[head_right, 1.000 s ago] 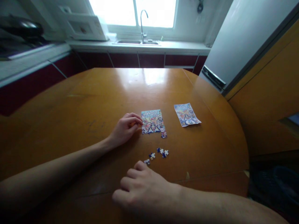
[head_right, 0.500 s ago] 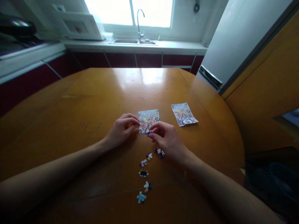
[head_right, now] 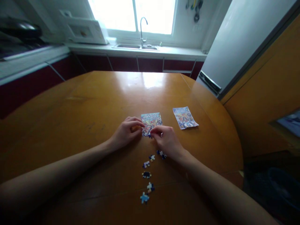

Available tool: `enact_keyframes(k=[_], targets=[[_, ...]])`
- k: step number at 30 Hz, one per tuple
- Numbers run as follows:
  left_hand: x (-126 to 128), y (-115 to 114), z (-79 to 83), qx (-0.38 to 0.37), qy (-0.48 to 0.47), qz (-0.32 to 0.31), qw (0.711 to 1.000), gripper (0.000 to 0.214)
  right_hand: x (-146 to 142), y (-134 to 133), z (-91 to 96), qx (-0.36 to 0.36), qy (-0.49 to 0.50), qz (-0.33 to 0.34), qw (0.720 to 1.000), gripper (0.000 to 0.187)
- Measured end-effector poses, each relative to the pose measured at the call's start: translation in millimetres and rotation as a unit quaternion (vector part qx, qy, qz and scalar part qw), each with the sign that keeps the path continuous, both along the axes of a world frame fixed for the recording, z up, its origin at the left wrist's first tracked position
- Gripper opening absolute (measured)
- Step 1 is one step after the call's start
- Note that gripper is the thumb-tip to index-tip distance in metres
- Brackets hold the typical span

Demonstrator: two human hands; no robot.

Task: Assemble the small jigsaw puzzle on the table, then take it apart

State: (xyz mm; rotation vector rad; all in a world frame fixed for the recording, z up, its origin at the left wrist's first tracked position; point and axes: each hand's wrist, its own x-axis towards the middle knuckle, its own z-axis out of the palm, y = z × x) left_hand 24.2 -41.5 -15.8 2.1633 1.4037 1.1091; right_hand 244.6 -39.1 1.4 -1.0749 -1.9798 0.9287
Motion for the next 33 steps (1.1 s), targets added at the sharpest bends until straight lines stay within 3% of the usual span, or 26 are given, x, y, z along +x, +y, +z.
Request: enact_keyframes(k=[12,18,33], targets=[[-1.7,0.1,-4.8,-0.014,0.031,-0.009,0.999,0.008,-31.2,2.6,1.1,0.028,-0.114,0.014,0.993,0.014],[-0.7,-0.7,-4.2,-0.010,0.036,-0.009,0.999,0.010,-31.4,-0.1,-2.2,0.078,-0.168,0.006,0.983,0.014],[-0.6,-3.6,4.4,-0.032,0.063,-0.018,0.997,0.014,-28.4,0.4,-0.6,0.099,-0.181,0.019,0.978,0.012]])
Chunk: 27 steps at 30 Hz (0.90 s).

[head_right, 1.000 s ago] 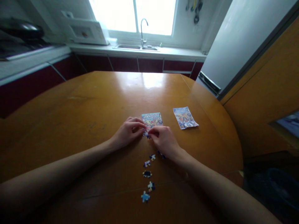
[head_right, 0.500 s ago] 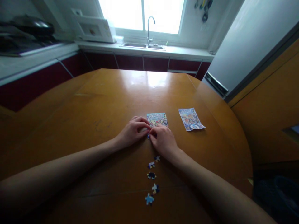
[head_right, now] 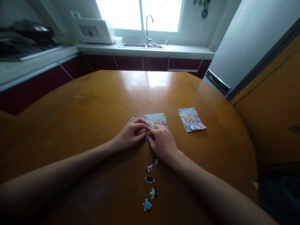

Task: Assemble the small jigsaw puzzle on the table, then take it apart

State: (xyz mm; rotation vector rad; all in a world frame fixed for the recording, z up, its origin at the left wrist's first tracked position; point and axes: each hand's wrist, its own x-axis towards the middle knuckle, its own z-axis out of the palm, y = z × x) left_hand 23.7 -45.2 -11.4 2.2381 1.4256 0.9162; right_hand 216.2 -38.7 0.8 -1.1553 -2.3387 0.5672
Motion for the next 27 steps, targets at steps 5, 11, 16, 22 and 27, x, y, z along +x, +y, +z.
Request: enact_keyframes(k=[5,11,16,22,27], targets=[[0.8,-1.2,4.8,-0.021,0.006,0.007,1.000,0.020,16.4,4.5,6.8,0.016,0.015,-0.004,1.000,0.015],[0.2,-1.5,5.1,-0.026,0.013,0.002,1.000,0.010,23.4,-1.6,12.0,0.024,-0.042,0.077,0.996,0.025],[-1.2,-0.6,2.5,-0.018,0.016,0.000,1.000,0.011,20.3,-5.4,13.0,0.026,-0.064,0.111,0.991,0.024],[-0.8,0.0,3.0,-0.014,0.022,-0.003,1.000,0.011,20.4,-4.5,12.5,0.023,-0.074,0.115,0.990,0.025],[-0.3,0.1,2.8,-0.013,0.026,-0.002,1.000,0.010,21.1,-3.9,10.0,0.007,-0.051,0.117,0.992,0.026]])
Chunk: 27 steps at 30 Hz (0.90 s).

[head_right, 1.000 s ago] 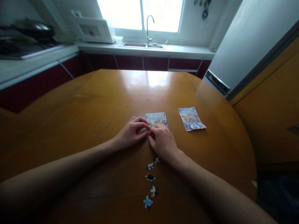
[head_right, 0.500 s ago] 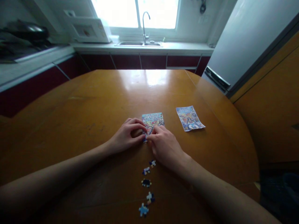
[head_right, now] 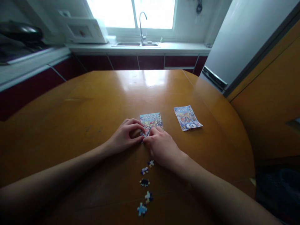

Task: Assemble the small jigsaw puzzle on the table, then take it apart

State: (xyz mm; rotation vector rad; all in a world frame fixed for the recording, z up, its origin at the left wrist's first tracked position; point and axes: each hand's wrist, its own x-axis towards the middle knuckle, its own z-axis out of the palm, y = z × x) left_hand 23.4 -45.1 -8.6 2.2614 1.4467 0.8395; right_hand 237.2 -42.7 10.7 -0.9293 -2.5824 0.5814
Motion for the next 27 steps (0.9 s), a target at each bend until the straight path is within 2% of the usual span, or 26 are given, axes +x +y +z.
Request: enact_keyframes(k=[3,9,15,21,27], targets=[[-0.4,-0.1,-0.5,-0.002,0.002,0.000,1.000,0.008,4.0,5.3,2.4,-0.019,0.050,-0.024,0.998,0.030],[-0.8,-1.3,0.4,-0.013,0.007,0.003,1.000,0.009,17.7,22.4,12.5,-0.020,0.114,-0.141,0.983,0.029],[-2.4,0.0,-1.8,-0.009,0.012,-0.003,1.000,0.019,25.0,27.1,14.8,-0.027,0.109,-0.159,0.981,0.025],[-1.8,-0.7,-1.3,-0.003,0.019,-0.003,1.000,0.014,30.0,26.4,22.0,-0.030,0.093,-0.131,0.987,0.023],[-1.5,-0.9,-1.1,0.002,0.022,-0.002,1.000,0.015,25.8,6.8,29.5,-0.055,0.003,0.002,0.998,0.018]])
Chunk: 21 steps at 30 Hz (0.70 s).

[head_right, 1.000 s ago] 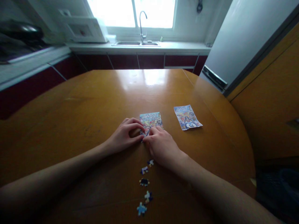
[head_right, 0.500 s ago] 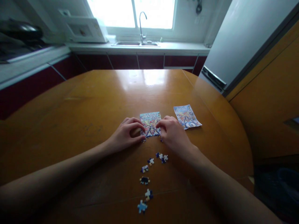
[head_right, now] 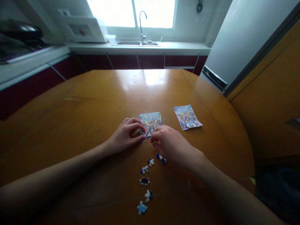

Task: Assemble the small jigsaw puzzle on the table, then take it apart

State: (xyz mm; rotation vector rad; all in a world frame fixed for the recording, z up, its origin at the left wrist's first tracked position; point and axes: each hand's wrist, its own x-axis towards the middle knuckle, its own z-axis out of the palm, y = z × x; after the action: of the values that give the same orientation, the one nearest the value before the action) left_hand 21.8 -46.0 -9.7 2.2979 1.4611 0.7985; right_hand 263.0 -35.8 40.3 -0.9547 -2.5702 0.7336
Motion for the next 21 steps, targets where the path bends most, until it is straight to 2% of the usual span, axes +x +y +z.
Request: enact_keyframes(k=[5,8,15,18,21], targets=[[0.8,-0.3,0.5,0.005,-0.005,0.005,1.000,0.011,-8.2,-21.4,4.1,-0.035,-0.025,0.128,0.991,0.015],[1.4,-0.7,0.4,0.003,-0.009,0.005,1.000,0.011,-13.2,-29.8,1.4,-0.009,-0.051,0.186,0.981,0.008],[1.9,-0.6,0.4,0.007,-0.011,0.002,1.000,0.010,-21.5,-41.6,-4.7,0.081,-0.127,0.208,0.967,0.006],[1.5,-0.1,1.1,0.005,-0.013,0.000,1.000,0.011,-21.1,-43.6,-3.0,0.068,-0.120,0.209,0.968,0.008],[0.8,0.3,0.9,0.005,-0.013,-0.002,1.000,0.010,-19.3,-43.2,-0.4,0.024,-0.095,0.197,0.975,0.008]])
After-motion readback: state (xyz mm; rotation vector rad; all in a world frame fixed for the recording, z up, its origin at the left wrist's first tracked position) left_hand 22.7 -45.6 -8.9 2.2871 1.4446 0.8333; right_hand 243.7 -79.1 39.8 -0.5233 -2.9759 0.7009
